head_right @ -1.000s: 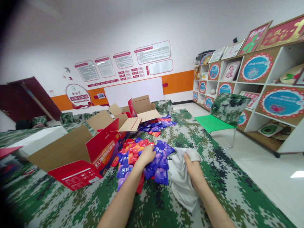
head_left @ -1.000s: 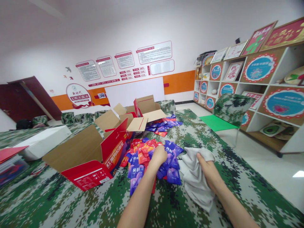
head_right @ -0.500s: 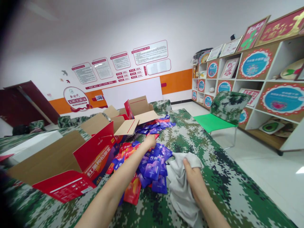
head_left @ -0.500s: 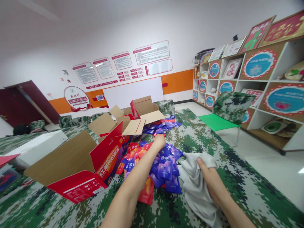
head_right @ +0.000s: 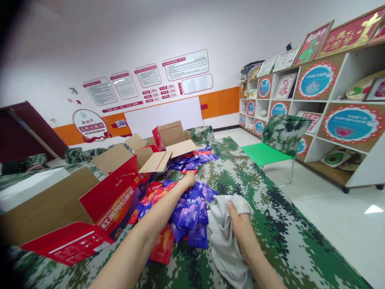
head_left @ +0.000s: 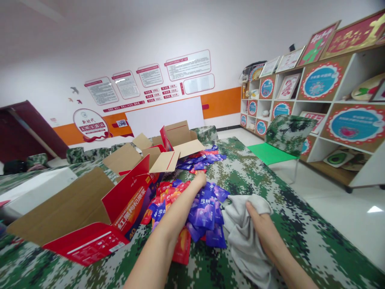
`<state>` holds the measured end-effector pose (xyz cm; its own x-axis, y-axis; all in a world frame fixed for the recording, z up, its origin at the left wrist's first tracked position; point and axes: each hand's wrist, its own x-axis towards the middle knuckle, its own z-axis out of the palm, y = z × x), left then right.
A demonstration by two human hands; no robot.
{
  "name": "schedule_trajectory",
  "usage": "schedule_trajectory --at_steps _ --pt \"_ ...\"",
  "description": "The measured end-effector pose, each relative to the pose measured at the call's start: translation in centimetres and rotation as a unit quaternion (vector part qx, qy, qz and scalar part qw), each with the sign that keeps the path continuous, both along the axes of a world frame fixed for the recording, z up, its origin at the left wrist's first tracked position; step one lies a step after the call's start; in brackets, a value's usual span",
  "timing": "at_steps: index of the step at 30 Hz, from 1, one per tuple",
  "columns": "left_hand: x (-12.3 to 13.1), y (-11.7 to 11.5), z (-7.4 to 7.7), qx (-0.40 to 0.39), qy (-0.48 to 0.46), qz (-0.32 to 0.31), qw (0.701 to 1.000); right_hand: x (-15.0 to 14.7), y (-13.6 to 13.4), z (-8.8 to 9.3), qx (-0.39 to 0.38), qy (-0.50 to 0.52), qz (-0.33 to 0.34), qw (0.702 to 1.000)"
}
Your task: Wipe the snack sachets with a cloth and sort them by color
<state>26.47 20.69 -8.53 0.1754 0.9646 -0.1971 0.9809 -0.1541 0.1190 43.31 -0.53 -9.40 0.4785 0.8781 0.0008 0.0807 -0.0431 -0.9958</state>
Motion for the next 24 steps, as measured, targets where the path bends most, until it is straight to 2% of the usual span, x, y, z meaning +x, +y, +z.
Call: schedule_trajectory --at_steps 5,12,18,24 --pt "-0.6 -0.3 0.4 0.007 0.006 0.004 1.000 0.1 0.0 -0.1 -0.004 -0.016 0.008 1.000" --pt "-0.1 1.0 1.3 -0.003 0.023 0.005 1.000 0.6 0.2 -1.5 0.056 -0.056 0.014 0.997" --pt "0.0 1.2 1.0 0.030 0.047 0.004 0.998 0.3 -0.1 0.0 -0.007 -0.022 0.014 1.000" --pt "0.2 1.7 0.2 0.056 0.075 -0.022 0.995 0.1 -0.3 0.8 -0.004 -0.008 0.009 1.000"
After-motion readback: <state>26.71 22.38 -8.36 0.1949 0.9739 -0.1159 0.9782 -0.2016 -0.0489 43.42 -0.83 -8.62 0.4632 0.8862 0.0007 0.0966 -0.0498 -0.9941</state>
